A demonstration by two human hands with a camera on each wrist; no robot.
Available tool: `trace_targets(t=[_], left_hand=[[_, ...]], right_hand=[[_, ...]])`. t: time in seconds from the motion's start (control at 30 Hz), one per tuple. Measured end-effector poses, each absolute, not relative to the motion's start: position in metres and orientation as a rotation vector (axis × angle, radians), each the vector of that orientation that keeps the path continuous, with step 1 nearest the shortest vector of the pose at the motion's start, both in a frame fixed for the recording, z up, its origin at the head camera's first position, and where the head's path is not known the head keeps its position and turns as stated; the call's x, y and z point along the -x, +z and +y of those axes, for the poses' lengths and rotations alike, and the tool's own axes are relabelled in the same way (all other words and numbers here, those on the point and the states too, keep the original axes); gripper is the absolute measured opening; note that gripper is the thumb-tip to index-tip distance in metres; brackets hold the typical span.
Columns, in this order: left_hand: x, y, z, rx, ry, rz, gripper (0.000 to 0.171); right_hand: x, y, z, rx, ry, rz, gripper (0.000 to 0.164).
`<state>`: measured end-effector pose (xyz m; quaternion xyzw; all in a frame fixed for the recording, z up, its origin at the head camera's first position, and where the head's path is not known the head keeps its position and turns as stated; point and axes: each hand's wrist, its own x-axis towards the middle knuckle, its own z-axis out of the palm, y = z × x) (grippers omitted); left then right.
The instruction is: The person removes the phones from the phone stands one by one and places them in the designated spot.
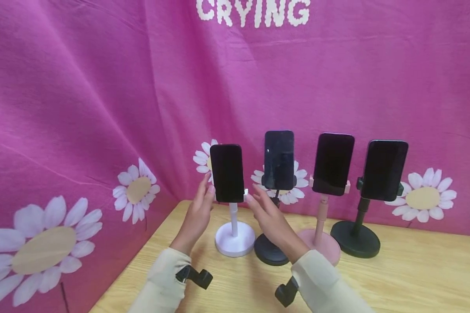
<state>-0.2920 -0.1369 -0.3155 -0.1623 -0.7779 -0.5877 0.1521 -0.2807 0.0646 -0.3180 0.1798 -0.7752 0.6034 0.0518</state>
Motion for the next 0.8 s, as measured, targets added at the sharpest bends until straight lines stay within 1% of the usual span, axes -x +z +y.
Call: trace_targets(t=[0.13,0.23,0.37,0.5,0.63,0.7,0.8], left_hand=[[0.310,-0.322,-0.134,0.554,-1.822,-2.179,0.059],[0.319,-0.327,-0.133,0.565,-1.898,-2.170,0.062],[0.326,-0.334,-0.132,0.570,-1.925,-2.196,0.063],[0.329,-0.338,-0.131,0.601,-1.935,-2.207,0.063],[0.331,-0.338,-0.132,0.611,-1.937,-2.195,0.063],[0.331,-0.338,-0.133,0.617,-1.926,-2.198,0.063],[0.332,-0.336,-0.136,0.613,-1.906,-2.220,0.063]], right_hand=[[0.298,-0.319,0.053,-0.496,1.825,-2.350,0.073],[0.310,-0.321,0.046,-0.473,1.792,-2.372,0.077],[0.320,-0.324,0.039,-0.521,1.739,-2.368,0.076],[0.324,-0.326,0.035,-0.581,1.744,-2.336,0.065],[0.327,-0.328,0.034,-0.621,1.736,-2.301,0.044],[0.329,-0.329,0.034,-0.635,1.721,-2.283,0.037],[0.331,-0.329,0.033,-0.637,1.716,-2.277,0.033]])
